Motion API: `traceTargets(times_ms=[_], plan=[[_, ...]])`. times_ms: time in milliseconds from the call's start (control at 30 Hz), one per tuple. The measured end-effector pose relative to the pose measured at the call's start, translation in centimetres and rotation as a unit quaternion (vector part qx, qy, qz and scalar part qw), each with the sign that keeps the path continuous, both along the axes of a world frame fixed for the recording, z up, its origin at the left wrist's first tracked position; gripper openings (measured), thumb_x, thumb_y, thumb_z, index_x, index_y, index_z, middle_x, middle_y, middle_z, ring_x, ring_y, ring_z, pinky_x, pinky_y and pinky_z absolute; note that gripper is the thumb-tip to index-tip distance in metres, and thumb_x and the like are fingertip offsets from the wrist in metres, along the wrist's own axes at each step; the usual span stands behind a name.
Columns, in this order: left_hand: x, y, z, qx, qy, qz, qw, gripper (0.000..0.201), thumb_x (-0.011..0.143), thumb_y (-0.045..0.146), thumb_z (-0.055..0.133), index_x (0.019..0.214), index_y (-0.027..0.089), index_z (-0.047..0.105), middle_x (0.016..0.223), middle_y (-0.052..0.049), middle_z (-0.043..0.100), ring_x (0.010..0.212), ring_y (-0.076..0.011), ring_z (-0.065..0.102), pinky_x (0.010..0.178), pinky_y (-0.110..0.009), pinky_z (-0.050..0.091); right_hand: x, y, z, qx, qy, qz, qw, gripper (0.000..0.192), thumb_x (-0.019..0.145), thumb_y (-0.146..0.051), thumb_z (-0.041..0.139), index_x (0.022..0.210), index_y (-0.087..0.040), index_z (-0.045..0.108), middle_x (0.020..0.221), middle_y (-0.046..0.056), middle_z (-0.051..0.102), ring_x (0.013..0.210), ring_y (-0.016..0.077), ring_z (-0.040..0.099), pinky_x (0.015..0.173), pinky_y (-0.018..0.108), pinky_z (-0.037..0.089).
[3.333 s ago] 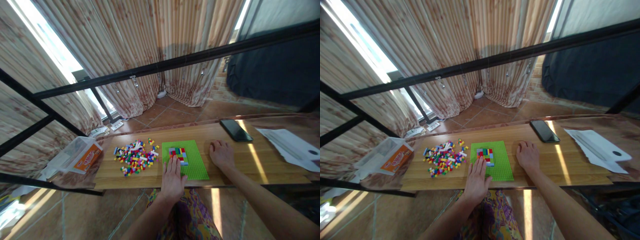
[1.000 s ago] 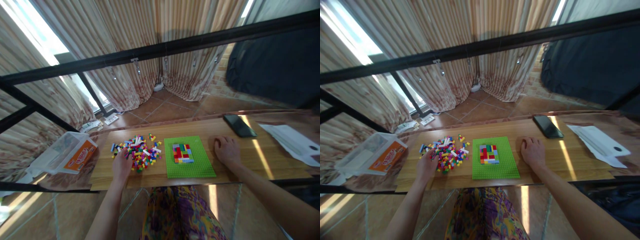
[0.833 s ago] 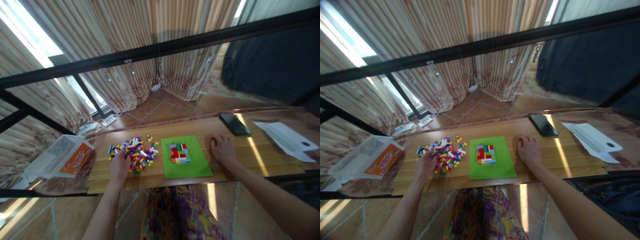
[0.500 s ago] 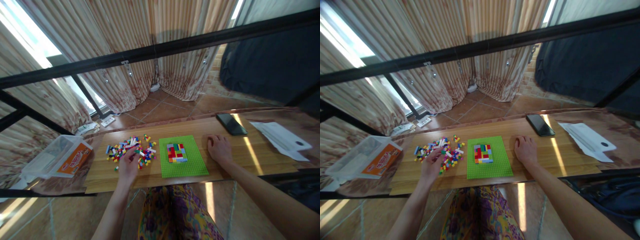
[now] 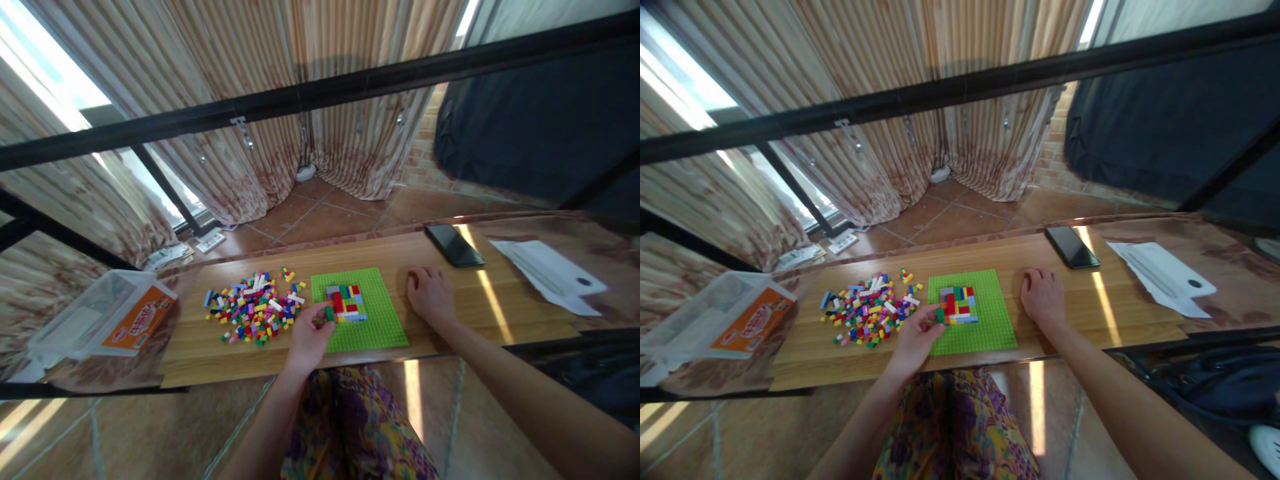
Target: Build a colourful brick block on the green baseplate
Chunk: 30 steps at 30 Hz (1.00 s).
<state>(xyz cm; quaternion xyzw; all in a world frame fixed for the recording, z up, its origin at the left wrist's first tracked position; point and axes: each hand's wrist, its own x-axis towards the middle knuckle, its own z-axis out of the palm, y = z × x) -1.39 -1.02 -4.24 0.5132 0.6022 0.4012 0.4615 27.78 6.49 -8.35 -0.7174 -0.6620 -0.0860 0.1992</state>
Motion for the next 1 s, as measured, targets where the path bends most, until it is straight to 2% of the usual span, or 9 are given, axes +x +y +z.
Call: traceTargets(times_ms=[167,333,500,633,767,1000], plan=[[0.0,0.4,-0.1,0.02,0.08,-0.043,0.996,0.042,0.077,0.016,0.058,0.118,0.017,0.064,0.078,-0.002,0.063,0.064,-0.0119,0.058,0.061,-0.025,0.048,-0.1,0.0,0.1,-0.005,0.004,-0.001,1.0,0.033,0.089,-0.027,0.038,0.104,-0.014,0.065,0.104,0.014,0.064,0.097,0.0273,0.05,0.083,0.039,0.036],[-0.2,0.3,0.4,0.053,0.171,-0.072,0.981,0.037,0.083,0.023,0.057,0.12,0.018,0.064,0.082,-0.003,0.066,0.07,-0.0151,0.059,0.071,-0.03,0.05,-0.1,-0.1,0.2,-0.002,0.009,-0.001,1.0,0.033,0.088,-0.026,0.039,0.104,-0.014,0.065,0.104,0.015,0.064,0.097,0.0277,0.05,0.083,0.04,0.036],[-0.1,-0.2,1.1,0.118,0.339,-0.112,0.927,0.04,0.09,0.027,0.05,0.128,0.018,0.057,0.101,-0.01,0.066,0.092,-0.0219,0.061,0.084,-0.035,0.049,-0.2,-0.2,0.4,-0.001,0.008,-0.003,1.0,0.033,0.089,-0.026,0.038,0.104,-0.014,0.065,0.103,0.014,0.064,0.097,0.0274,0.05,0.084,0.04,0.036],[0.1,-0.3,1.6,0.113,0.433,-0.154,0.881,0.044,0.094,0.028,0.04,0.136,0.018,0.049,0.111,-0.013,0.063,0.099,-0.0236,0.061,0.084,-0.033,0.048,-0.2,-0.2,0.5,-0.011,0.003,-0.005,1.0,0.034,0.09,-0.026,0.037,0.105,-0.013,0.064,0.103,0.015,0.064,0.098,0.0274,0.05,0.085,0.039,0.036],[-0.1,0.1,1.8,0.104,0.46,-0.191,0.861,0.042,0.094,0.027,0.04,0.135,0.019,0.049,0.112,-0.013,0.062,0.098,-0.0224,0.062,0.085,-0.032,0.048,-0.2,-0.2,0.4,-0.015,-0.004,0.0,1.0,0.034,0.09,-0.026,0.037,0.105,-0.013,0.064,0.102,0.015,0.063,0.098,0.0274,0.05,0.085,0.04,0.036],[-0.3,0.6,1.6,0.11,0.435,-0.191,0.873,0.04,0.093,0.024,0.045,0.132,0.018,0.051,0.111,-0.013,0.063,0.098,-0.0243,0.063,0.084,-0.033,0.048,-0.2,-0.2,0.3,-0.001,0.005,-0.002,1.0,0.032,0.089,-0.025,0.039,0.105,-0.014,0.064,0.102,0.015,0.063,0.097,0.0276,0.05,0.084,0.04,0.037]])
